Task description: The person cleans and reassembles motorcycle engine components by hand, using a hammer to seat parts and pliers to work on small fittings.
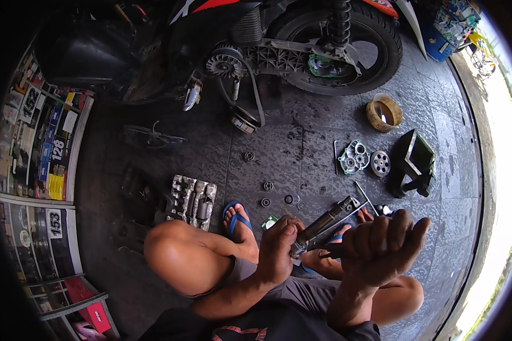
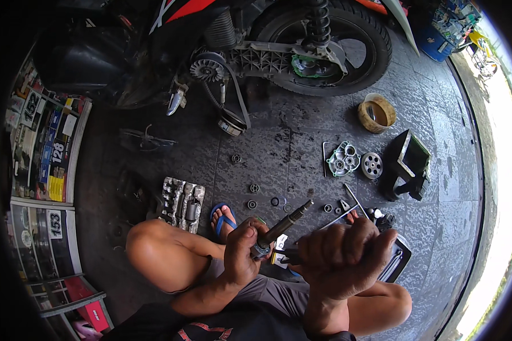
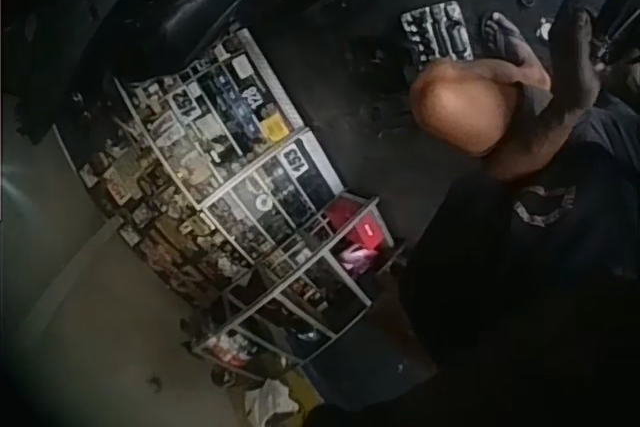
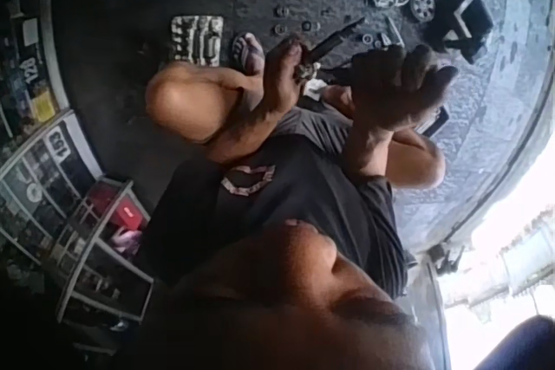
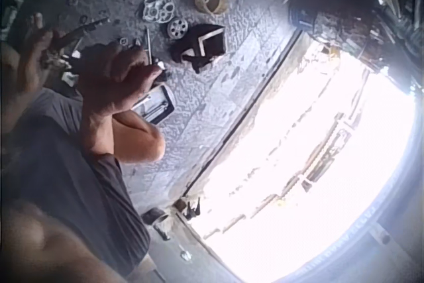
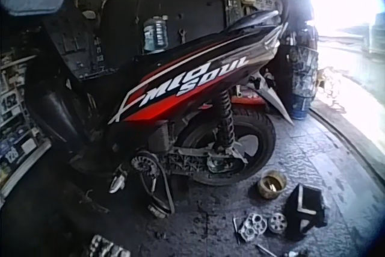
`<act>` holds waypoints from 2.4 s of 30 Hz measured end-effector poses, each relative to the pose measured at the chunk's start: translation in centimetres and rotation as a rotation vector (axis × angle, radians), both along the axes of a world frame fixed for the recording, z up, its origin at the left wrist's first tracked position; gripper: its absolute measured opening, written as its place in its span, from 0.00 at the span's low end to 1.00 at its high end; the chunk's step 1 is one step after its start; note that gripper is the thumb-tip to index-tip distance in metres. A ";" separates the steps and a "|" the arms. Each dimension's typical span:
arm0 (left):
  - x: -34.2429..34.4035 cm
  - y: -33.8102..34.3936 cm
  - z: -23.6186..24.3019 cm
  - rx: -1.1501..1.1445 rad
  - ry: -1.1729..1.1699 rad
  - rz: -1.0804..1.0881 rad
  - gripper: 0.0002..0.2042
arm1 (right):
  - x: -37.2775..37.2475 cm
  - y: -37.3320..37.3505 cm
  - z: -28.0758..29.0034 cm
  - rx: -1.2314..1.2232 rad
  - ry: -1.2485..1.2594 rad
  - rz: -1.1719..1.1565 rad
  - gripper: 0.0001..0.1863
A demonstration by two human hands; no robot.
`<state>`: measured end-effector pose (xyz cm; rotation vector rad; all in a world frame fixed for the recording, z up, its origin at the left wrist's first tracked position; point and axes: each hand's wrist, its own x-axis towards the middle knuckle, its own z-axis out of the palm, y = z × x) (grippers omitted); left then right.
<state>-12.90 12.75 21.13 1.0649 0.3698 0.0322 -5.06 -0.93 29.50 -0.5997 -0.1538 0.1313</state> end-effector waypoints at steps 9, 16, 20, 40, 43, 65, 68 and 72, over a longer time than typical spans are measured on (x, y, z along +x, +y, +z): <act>0.5 -0.2 -0.9 0.261 -0.135 0.103 0.16 | 0.1 1.1 0.8 -0.044 0.124 -0.088 0.27; 0.7 -0.5 -0.7 0.225 -0.136 0.087 0.15 | 0.1 1.2 0.9 0.046 0.294 -0.228 0.27; 0.7 -0.6 -0.6 0.235 -0.167 0.052 0.14 | -0.4 1.0 0.5 -0.027 0.200 -0.058 0.26; 0.8 -0.5 -0.5 -0.085 -0.289 -0.050 0.37 | -0.5 -2.0 -1.0 -0.819 -0.009 0.142 0.18; 0.9 0.2 -0.3 -0.339 -0.139 -0.215 0.35 | -0.2 -2.2 -1.4 -0.802 -0.041 0.158 0.18; 0.0 -1.2 -1.4 0.153 -0.086 -0.076 0.16 | 0.2 -0.2 0.9 -0.050 0.263 -0.282 0.25; 0.1 -1.4 -1.3 0.220 -0.075 -0.071 0.15 | 0.1 0.1 0.4 -0.057 0.269 -0.309 0.24; 0.2 -1.2 -1.3 0.057 -0.027 -0.071 0.15 | 0.9 -0.5 -0.8 -0.059 0.251 -0.271 0.22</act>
